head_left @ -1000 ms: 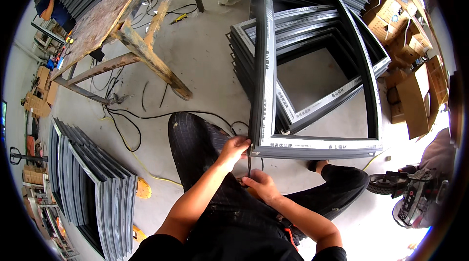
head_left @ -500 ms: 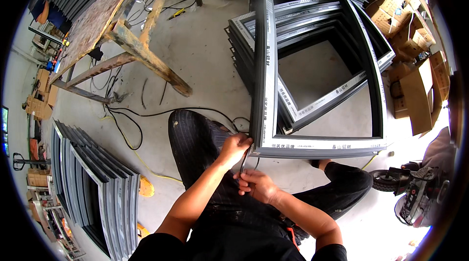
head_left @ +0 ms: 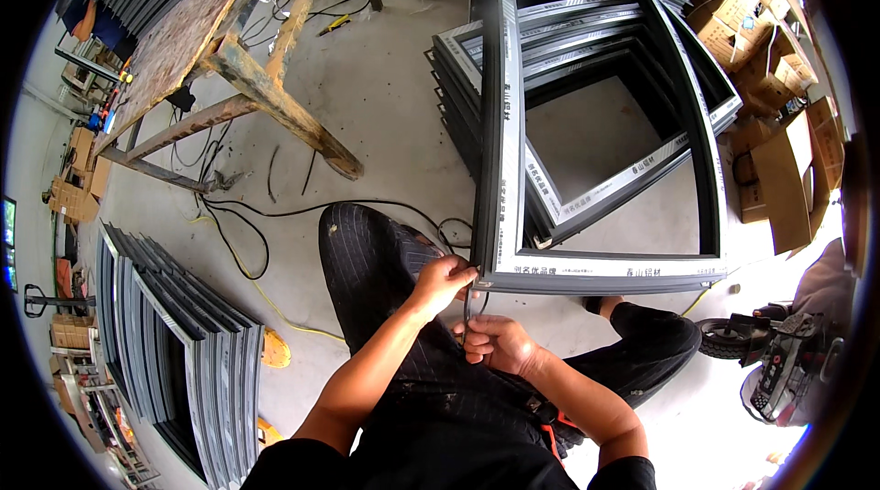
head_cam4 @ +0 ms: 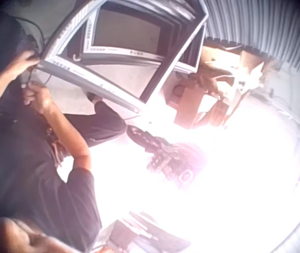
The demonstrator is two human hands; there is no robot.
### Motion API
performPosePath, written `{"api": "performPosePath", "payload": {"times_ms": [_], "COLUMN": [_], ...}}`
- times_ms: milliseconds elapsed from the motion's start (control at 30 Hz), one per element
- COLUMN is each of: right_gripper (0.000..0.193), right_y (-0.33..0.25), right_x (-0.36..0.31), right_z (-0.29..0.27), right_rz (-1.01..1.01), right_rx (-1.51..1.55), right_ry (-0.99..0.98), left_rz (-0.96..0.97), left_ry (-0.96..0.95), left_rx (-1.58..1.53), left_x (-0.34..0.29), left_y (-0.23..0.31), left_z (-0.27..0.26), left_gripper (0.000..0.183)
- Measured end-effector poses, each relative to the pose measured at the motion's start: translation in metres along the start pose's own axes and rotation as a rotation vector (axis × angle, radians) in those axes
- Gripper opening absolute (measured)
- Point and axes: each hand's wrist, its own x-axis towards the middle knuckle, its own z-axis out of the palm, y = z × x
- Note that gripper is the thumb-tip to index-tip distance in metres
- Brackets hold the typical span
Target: The person fits a black rubber seal into the grooves of an aluminum window frame by hand and with a pair of pliers, working around the perimeter and cutting the seal to fit.
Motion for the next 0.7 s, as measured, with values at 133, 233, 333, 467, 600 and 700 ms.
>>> {"api": "performPosePath", "payload": {"times_ms": [133, 233, 333, 467, 600, 700], "right_gripper": [0.027, 0.027, 0.024, 0.018, 0.016, 0.018], "right_y": [-0.002, -0.002, -0.006, -0.014, -0.029, -0.032], "right_x": [-0.002, -0.007, -0.013, -0.035, -0.039, -0.035], "right_z": [-0.001, 0.0, 0.0, 0.017, 0.027, 0.015], "right_rz": [-0.004, -0.004, -0.08, -0.496, -1.003, -1.188], "right_rx": [-0.01, -0.025, -0.162, -1.121, -1.843, -2.083], "right_ry": [0.014, 0.055, 0.154, 0.559, 0.738, 0.794], "left_rz": [-0.063, -0.024, 0.042, -0.075, -0.145, -0.119], "left_ry": [-0.038, -0.097, -0.049, -0.067, -0.104, -0.133], "left_rx": [-0.023, -0.038, -0.059, -0.224, -0.322, -0.343], "left_x": [-0.008, -0.013, -0.012, -0.014, -0.022, -0.026], "left_y": [0.01, 0.003, -0.01, -0.007, -0.002, -0.007], "left_z": [0.002, -0.002, 0.003, -0.003, -0.007, -0.007], "left_gripper": [0.016, 0.016, 0.018, 0.027, 0.029, 0.026]}}
